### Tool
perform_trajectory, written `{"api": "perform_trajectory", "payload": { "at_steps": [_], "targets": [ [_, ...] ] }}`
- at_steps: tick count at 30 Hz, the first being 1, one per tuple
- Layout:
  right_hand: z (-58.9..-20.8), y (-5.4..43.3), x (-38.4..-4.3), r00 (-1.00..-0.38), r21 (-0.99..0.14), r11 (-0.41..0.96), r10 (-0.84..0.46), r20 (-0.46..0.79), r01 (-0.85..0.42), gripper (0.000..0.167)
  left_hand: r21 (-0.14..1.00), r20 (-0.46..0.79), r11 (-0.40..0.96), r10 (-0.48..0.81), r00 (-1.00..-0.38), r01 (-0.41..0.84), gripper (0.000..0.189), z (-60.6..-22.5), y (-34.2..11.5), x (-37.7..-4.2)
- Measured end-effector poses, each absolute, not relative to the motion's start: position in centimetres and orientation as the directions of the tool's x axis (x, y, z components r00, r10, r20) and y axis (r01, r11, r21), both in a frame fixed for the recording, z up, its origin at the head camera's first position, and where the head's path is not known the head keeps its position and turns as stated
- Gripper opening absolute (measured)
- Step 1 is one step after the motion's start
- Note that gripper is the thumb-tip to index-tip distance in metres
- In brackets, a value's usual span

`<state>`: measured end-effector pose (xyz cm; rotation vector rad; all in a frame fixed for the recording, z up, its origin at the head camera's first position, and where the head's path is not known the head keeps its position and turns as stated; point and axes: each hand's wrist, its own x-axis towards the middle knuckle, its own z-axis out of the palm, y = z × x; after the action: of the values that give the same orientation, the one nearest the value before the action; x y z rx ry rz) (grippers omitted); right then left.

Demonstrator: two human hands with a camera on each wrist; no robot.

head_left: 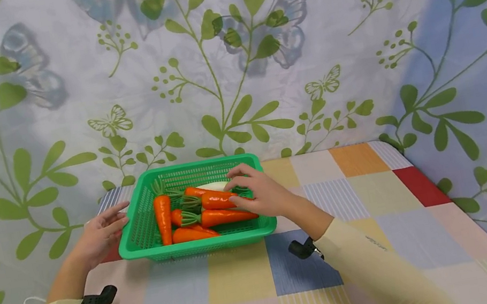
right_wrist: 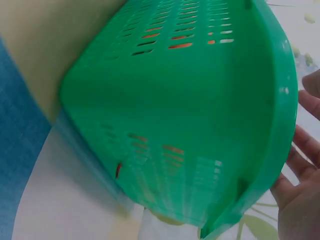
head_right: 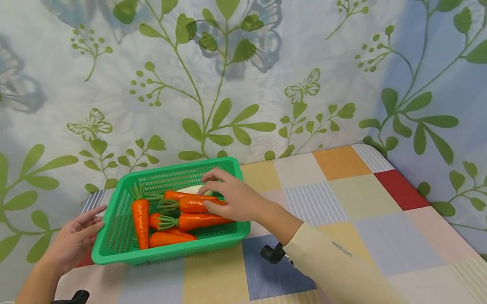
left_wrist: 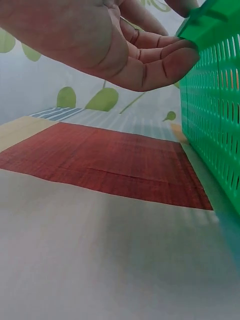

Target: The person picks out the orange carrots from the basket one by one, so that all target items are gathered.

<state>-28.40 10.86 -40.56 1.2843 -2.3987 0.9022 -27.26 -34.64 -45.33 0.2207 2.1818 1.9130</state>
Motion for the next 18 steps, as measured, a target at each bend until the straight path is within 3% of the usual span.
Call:
{"api": "perform_trajectory", "payload": {
  "at_steps": [5, 18],
  "targets": [
    [-40.4, 9.9, -28.4, -0.598, -0.449, 0.413, -0.672, 0.437, -0.792, 0.024, 0.994, -0.089, 0.083, 0.256, -0.962, -0.07, 0.066, -45.3, -34.6, -26.7],
    [-39.7, 8.2, -28.2, -0.597, -0.481, 0.388, -0.679, 0.428, -0.786, 0.024, 0.993, -0.107, -0.011, 0.266, -0.958, -0.114, 0.065, -45.5, -34.5, -26.7]
  ]
}}
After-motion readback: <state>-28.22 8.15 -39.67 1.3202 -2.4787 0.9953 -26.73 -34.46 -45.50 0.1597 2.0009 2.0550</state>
